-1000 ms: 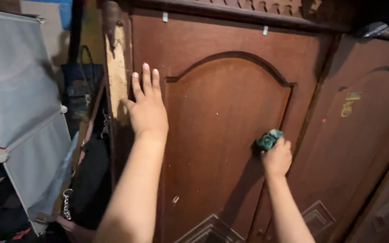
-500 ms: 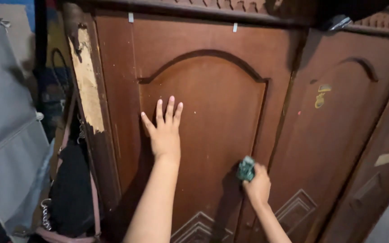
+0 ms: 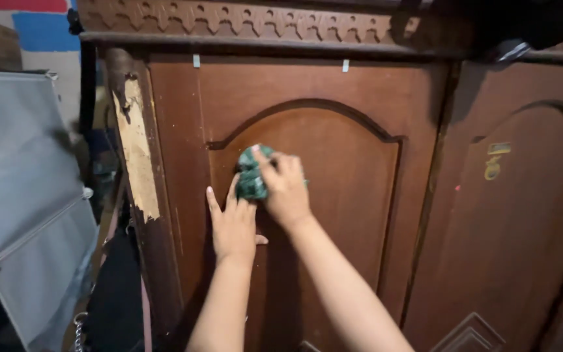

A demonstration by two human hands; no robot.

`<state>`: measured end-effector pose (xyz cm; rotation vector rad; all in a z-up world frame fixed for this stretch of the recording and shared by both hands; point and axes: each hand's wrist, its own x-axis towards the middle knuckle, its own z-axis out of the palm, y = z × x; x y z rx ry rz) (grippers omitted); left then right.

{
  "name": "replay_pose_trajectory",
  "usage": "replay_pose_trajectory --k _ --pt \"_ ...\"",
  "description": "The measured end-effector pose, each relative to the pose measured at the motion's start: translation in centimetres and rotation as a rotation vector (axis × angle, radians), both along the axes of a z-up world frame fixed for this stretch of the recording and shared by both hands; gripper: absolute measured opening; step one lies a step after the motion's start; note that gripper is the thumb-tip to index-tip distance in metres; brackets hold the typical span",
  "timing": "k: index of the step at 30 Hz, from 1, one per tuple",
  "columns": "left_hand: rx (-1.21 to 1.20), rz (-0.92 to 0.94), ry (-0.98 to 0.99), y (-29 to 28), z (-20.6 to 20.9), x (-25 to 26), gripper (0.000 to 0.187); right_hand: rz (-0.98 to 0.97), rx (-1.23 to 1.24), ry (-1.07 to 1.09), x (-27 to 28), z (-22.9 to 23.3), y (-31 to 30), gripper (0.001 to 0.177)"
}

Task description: Cleaning the exterior wooden doors and panels of a wardrobe using a cloth.

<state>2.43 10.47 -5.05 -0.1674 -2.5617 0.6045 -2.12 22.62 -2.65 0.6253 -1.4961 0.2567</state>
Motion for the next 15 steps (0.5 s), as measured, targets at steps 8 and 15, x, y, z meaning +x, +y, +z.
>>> replay_pose_trajectory --k 8,15 --pt "0.058 -0.057 0.247 -7.9 -1.3 0.3 0.136 -0.362 -0.503 0.008 -3.9 -2.6 14.0 0.027" --pt "0.208 -0.051 0.095 -9.0 -0.3 0.5 0.159 -0.341 -0.820 0.037 -2.6 -3.2 15.9 0.049"
